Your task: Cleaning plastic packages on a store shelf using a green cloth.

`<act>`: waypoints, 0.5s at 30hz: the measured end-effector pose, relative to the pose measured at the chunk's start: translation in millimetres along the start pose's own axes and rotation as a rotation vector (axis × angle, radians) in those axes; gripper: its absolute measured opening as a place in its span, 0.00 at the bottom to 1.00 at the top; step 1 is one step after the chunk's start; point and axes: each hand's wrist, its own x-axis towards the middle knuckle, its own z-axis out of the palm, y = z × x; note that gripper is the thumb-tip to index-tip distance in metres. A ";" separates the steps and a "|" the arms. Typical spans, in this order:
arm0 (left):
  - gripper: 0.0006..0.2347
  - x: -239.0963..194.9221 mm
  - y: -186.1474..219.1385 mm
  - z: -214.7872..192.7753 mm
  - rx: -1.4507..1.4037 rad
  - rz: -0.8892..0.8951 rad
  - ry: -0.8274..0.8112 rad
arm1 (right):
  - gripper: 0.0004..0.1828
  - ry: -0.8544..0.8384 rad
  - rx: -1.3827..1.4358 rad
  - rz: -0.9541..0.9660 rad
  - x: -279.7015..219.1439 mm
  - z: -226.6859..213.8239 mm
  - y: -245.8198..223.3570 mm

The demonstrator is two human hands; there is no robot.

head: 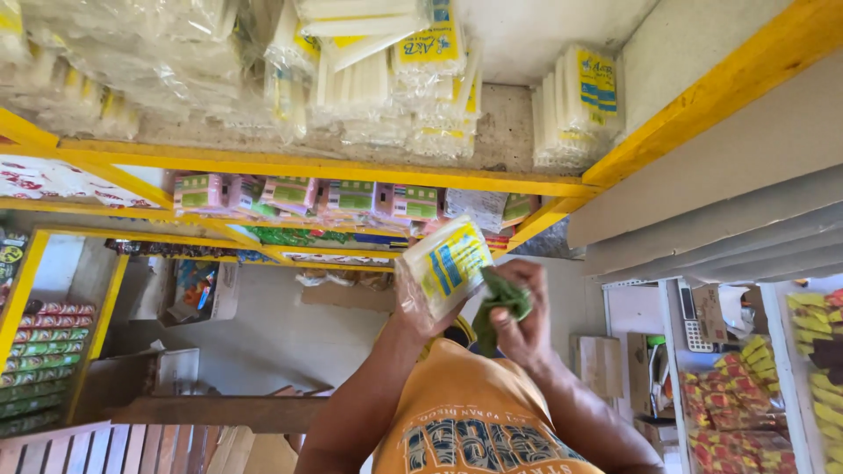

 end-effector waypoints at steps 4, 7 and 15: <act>0.14 -76.4 -94.3 55.4 -1.939 -1.091 0.077 | 0.33 0.003 -0.130 -0.041 15.6 -0.1 -13.1; 0.18 -109.6 -113.4 66.1 -2.188 -1.109 -0.084 | 0.29 -0.033 -0.350 -0.196 0.7 25.1 1.5; 0.28 -38.8 -3.0 37.7 -1.635 -1.331 0.134 | 0.16 0.159 -0.546 -0.104 38.1 4.2 34.7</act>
